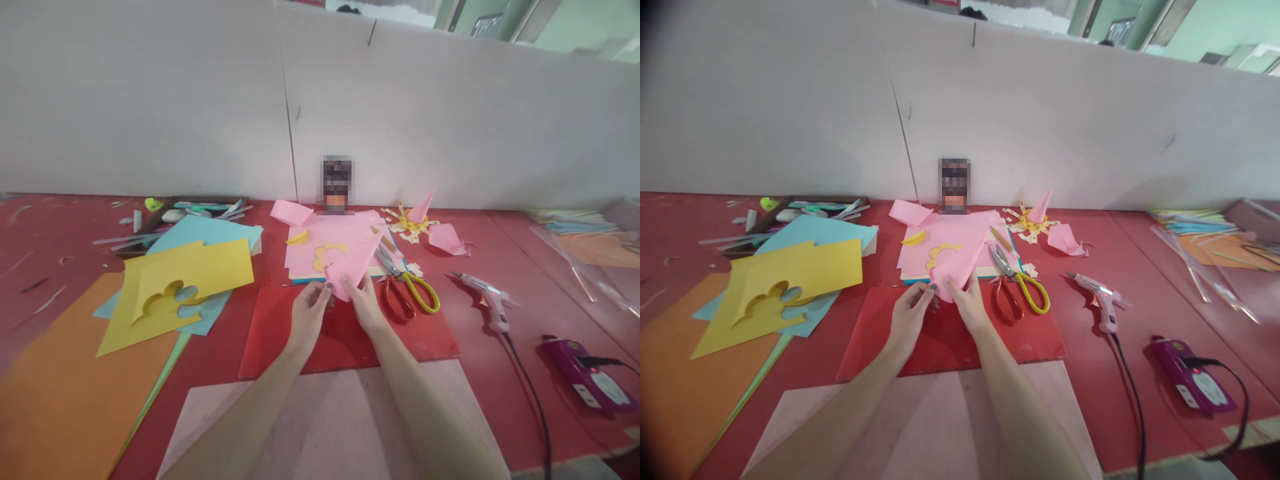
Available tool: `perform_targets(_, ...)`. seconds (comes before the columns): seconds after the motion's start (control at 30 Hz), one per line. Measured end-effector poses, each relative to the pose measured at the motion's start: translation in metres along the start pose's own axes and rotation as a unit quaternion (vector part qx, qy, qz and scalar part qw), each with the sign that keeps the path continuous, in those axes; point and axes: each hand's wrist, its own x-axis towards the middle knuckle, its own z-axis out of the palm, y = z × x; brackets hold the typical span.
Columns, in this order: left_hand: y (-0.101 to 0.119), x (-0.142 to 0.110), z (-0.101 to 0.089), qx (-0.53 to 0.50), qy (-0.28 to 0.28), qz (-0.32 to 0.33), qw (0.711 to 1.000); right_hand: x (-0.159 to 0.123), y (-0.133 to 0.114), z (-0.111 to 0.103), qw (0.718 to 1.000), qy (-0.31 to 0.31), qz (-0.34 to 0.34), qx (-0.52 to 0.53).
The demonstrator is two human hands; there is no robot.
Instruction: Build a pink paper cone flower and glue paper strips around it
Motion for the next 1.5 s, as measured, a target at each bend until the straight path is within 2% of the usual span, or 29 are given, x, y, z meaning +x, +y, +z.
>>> perform_targets(0.27,-0.0003,0.0006,-0.0003,-0.001,-0.005,0.009,1.0,-0.0025,-0.0079,0.0051,0.998,0.01,-0.002,-0.058)
perform_targets(0.43,-0.0024,-0.0008,-0.0008,-0.025,-0.033,0.024,0.999,0.0006,-0.0017,0.0018,0.999,0.032,0.022,-0.025)
perform_targets(0.7,-0.0042,0.0014,-0.0006,-0.017,-0.037,0.026,0.999,-0.0007,0.001,-0.002,0.998,0.009,0.068,0.009)
perform_targets(0.97,-0.0016,0.0018,0.0,-0.009,-0.029,-0.007,1.0,-0.0007,0.0017,-0.0018,0.999,-0.022,0.037,0.014)
perform_targets(1.5,0.0005,0.001,0.0016,-0.006,-0.019,-0.007,1.0,-0.0023,0.001,-0.0028,0.999,-0.031,0.029,-0.011)
